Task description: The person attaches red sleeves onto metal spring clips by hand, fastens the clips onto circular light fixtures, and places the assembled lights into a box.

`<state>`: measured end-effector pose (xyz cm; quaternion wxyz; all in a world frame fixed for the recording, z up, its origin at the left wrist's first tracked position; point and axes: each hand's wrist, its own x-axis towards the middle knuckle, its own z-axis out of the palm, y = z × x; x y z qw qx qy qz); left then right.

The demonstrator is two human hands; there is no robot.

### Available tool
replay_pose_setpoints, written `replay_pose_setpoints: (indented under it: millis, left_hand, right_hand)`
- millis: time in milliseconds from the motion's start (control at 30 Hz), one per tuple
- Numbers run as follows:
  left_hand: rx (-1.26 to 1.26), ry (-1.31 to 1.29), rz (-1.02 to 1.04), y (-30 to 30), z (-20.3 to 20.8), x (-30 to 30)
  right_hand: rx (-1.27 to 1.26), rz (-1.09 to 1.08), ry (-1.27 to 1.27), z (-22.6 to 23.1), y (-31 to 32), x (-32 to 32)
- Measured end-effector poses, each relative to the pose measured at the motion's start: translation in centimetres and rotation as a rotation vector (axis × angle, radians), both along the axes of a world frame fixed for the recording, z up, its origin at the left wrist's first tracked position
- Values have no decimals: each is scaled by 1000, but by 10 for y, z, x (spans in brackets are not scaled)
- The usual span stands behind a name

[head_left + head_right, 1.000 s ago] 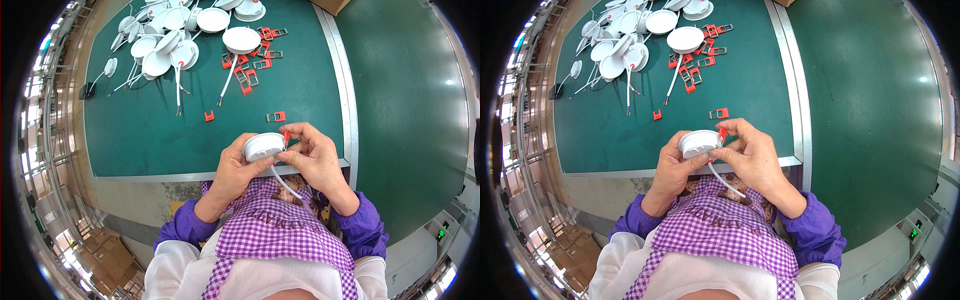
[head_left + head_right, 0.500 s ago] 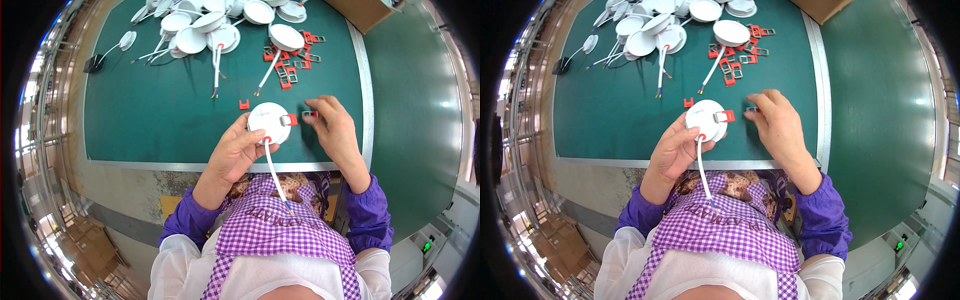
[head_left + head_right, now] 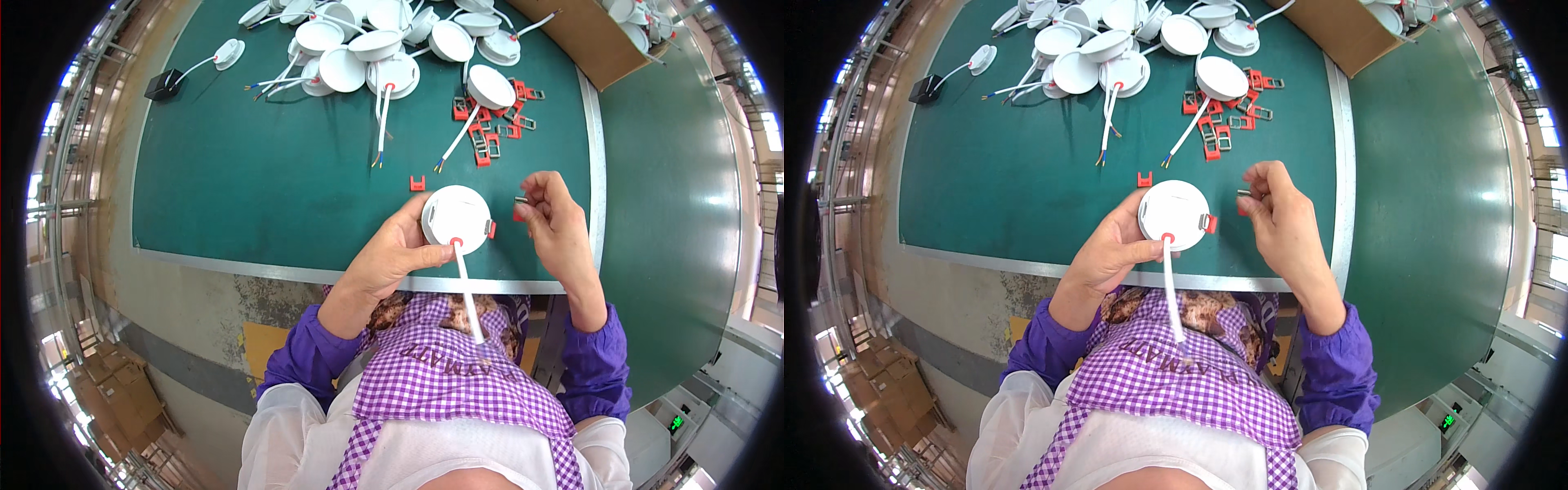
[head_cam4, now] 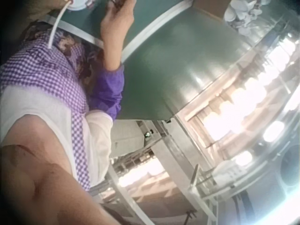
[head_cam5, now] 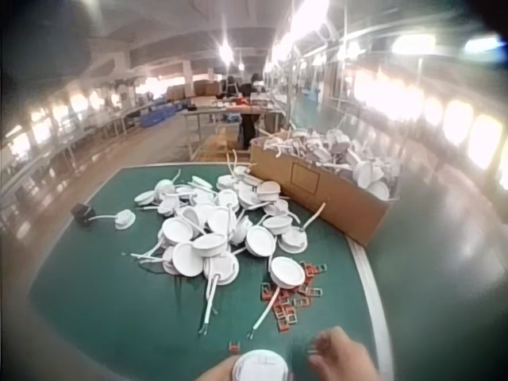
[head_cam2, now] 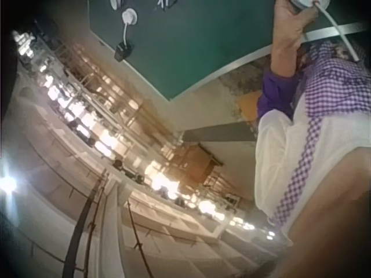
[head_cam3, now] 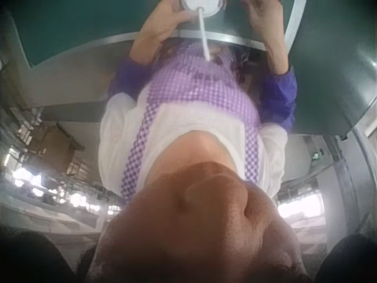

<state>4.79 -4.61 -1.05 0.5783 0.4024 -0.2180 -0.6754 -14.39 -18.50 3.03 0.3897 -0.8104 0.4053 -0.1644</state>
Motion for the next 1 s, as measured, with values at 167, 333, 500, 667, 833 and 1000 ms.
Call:
replay_pose_setpoints:
  millis: [167, 333, 500, 667, 833, 1000]
  left_hand:
    - [-40, 343, 48, -4, -18, -10]
    - [-126, 196, 250, -7, -3, -13]
    - [-95, -69, 278, -5, 2, -11]
    - [-106, -332, 145, 0, 1, -3]
    - [16, -325, -22, -3, 12, -7]
    - [-7, -196, 191, -4, 1, -15]
  right_hand:
    - [258, -163, -398, 5, 30, 16]
    - [152, -61, -403, -7, 50, 16]
    - [125, 108, -289, 2, 45, 16]
    - [153, -205, -511, 14, 20, 12]
    - [447, -235, -608, 2, 23, 22]
    - [413, -227, -541, -1, 32, 18]
